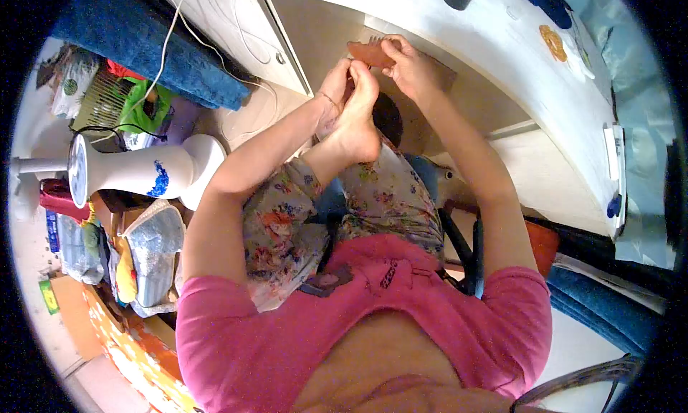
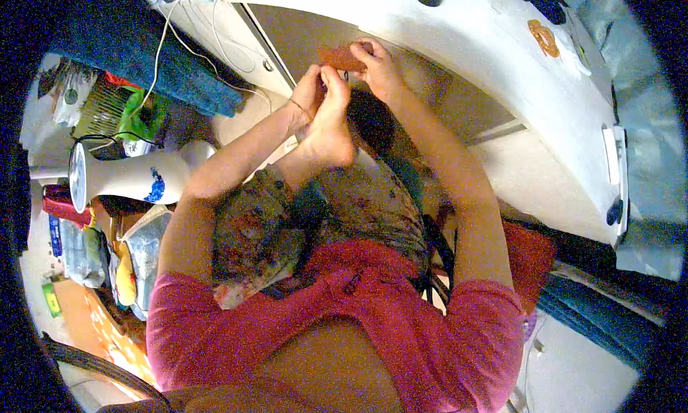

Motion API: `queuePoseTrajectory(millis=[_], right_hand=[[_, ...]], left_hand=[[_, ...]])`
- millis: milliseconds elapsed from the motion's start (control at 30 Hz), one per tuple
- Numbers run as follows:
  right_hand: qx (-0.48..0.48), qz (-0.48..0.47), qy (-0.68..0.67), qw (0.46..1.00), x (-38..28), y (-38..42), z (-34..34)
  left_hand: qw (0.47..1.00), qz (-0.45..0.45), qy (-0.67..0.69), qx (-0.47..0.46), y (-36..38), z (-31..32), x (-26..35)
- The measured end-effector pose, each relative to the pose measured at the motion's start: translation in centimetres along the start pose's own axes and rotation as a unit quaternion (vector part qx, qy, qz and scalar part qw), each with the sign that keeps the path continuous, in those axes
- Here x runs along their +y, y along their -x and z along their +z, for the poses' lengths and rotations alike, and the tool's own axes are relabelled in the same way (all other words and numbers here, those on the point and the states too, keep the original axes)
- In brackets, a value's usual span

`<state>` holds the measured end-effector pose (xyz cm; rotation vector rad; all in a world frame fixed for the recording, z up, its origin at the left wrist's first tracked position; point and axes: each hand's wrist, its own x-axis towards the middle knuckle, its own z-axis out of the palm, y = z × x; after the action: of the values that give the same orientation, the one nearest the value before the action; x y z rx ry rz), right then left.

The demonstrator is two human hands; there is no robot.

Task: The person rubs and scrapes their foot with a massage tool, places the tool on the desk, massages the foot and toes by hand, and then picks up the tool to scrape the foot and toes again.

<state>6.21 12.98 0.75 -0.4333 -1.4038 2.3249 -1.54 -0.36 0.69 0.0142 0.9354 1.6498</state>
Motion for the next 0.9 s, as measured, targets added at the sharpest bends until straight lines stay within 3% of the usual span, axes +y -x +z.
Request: queuePoseTrajectory(millis=[200,300,333,467,600,733,833,900], right_hand=[[-0.087,0.053,0.054,0.993,1.1,-4.4,0.3],[-0.127,0.081,0.128,0.980,-0.1,-5.1,1.2],[-0.099,0.080,0.196,0.972,-0.8,-4.8,2.2],[-0.064,-0.023,0.410,0.910,1.4,-6.9,2.3],[-0.013,-0.070,0.466,0.882,1.9,-8.0,2.1],[-0.175,-0.074,0.439,0.878,1.4,-7.7,1.3],[-0.079,-0.133,0.414,0.897,1.5,-8.1,1.4],[-0.134,-0.093,0.405,0.900,1.9,-7.7,1.3]], left_hand=[[0.990,0.085,-0.116,0.002,-1.4,-2.5,1.1],[0.990,0.096,-0.105,-0.008,-2.0,-2.6,1.4],[0.990,0.096,-0.101,-0.025,-2.9,-3.3,1.3],[0.992,0.069,-0.098,-0.035,-3.4,-4.6,1.4],[0.992,0.068,-0.092,-0.050,-3.5,-5.5,1.6],[0.993,0.082,-0.073,-0.050,-3.9,-5.7,1.3],[0.993,0.065,-0.061,-0.075,-4.6,-6.1,1.4],[0.992,0.086,-0.067,-0.057,-5.2,-6.7,0.9]])
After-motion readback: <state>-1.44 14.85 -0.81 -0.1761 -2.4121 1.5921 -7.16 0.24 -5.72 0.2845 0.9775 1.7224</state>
